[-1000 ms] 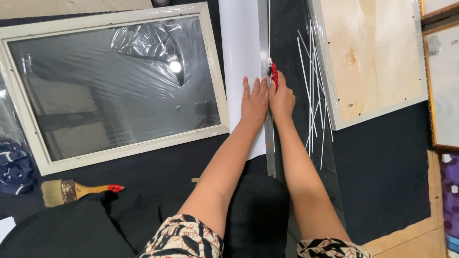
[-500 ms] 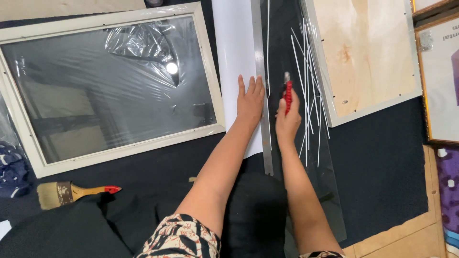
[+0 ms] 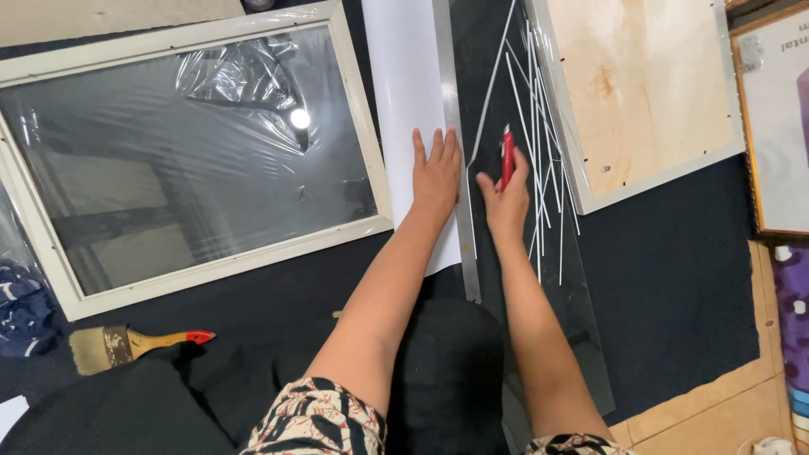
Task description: Cutting a white backing sheet to size using a metal ruler and a utility knife on a workshop table.
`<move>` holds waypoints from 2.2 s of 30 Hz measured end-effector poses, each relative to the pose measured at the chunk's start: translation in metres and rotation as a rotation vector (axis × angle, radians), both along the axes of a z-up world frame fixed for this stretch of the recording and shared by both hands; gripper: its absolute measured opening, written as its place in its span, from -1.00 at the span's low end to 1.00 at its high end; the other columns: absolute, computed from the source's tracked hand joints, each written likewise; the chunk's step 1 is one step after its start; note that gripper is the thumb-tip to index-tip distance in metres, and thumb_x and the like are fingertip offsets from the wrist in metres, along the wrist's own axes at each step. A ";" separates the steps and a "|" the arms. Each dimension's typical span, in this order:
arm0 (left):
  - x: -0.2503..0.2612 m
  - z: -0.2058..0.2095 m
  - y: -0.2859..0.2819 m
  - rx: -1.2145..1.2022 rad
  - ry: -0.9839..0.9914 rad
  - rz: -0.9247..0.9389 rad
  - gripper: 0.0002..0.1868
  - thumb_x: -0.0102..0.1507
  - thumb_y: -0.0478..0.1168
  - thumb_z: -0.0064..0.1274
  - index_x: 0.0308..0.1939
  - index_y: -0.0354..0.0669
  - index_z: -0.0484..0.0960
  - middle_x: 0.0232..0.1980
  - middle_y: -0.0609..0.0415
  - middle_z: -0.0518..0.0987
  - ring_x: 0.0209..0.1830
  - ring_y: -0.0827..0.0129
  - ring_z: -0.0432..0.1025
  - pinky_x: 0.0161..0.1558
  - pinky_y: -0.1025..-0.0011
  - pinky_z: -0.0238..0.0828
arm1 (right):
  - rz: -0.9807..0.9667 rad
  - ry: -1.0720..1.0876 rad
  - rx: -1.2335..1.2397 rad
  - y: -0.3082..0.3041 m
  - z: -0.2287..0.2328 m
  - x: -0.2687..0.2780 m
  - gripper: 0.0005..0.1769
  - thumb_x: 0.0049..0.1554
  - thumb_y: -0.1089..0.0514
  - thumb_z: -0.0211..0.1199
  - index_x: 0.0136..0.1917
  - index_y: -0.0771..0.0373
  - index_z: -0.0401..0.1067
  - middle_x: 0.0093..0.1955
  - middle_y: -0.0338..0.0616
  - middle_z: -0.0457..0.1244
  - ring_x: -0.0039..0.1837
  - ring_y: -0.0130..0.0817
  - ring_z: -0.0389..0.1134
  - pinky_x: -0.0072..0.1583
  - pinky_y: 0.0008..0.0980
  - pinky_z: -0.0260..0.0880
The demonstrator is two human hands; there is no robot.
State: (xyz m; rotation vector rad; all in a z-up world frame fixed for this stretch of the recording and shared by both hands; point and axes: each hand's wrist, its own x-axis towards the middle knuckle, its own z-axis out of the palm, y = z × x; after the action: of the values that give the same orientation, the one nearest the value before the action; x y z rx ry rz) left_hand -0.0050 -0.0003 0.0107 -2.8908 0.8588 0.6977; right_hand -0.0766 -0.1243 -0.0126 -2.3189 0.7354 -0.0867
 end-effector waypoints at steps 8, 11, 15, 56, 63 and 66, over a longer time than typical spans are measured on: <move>-0.010 -0.003 -0.004 -0.015 -0.055 0.047 -0.21 0.33 -0.13 0.16 0.59 -0.09 0.15 0.67 0.05 0.06 0.69 0.13 -0.18 0.52 -0.40 -0.70 | -0.019 0.256 0.036 0.020 -0.007 -0.061 0.00 0.06 0.06 0.52 0.61 -0.01 0.02 0.40 0.17 0.21 0.25 -0.01 0.42 0.21 -0.06 0.46; -0.025 -0.026 -0.001 -0.109 -0.125 0.053 -0.36 0.35 -0.19 0.09 0.51 -0.05 0.28 0.58 0.08 0.20 0.65 0.14 -0.09 0.53 -0.39 -0.66 | -0.020 0.281 0.048 0.022 0.000 -0.060 -0.01 0.08 0.06 0.51 0.61 0.05 0.01 0.42 0.21 0.19 0.28 0.03 0.41 0.23 -0.03 0.45; -0.041 -0.049 -0.002 -0.238 -0.280 0.004 -0.59 0.36 -0.22 0.10 0.30 0.03 0.48 0.36 0.11 0.41 0.57 0.20 0.08 0.53 -0.34 -0.56 | 0.020 0.299 0.033 0.021 0.004 -0.056 -0.02 0.09 0.06 0.50 0.60 0.11 -0.01 0.42 0.23 0.19 0.29 0.04 0.41 0.24 0.03 0.45; -0.076 -0.002 0.009 -0.103 -0.125 -0.020 -0.55 0.46 -0.21 -0.18 0.45 -0.02 0.35 0.57 0.07 0.22 0.62 0.14 -0.01 0.53 -0.42 -0.58 | 0.114 0.116 -0.174 0.027 -0.024 -0.074 -0.61 0.37 -0.10 0.00 0.43 -0.09 0.26 0.07 0.22 0.41 0.10 0.21 0.46 0.09 0.16 0.48; -0.076 -0.003 0.011 -0.116 -0.145 -0.017 -0.55 0.47 -0.21 -0.24 0.46 -0.04 0.31 0.56 0.07 0.21 0.61 0.14 0.00 0.55 -0.41 -0.56 | 0.128 0.128 -0.154 0.033 -0.013 -0.073 -0.61 0.39 -0.08 -0.03 0.44 -0.08 0.24 0.12 0.23 0.40 0.13 0.21 0.45 0.10 0.15 0.49; -0.076 0.001 0.012 -0.136 -0.124 -0.009 -0.54 0.48 -0.21 -0.25 0.49 -0.04 0.29 0.57 0.09 0.21 0.61 0.15 0.00 0.54 -0.41 -0.58 | 0.145 0.162 -0.183 0.031 -0.013 -0.075 -0.61 0.39 -0.05 -0.02 0.44 -0.05 0.25 0.11 0.24 0.40 0.12 0.20 0.46 0.09 0.14 0.50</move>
State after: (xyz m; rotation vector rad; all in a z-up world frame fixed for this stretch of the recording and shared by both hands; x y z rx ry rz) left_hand -0.0809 0.0120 0.0117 -3.0085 0.9370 0.4706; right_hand -0.1517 -0.0928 -0.0260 -2.5699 0.6585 0.1047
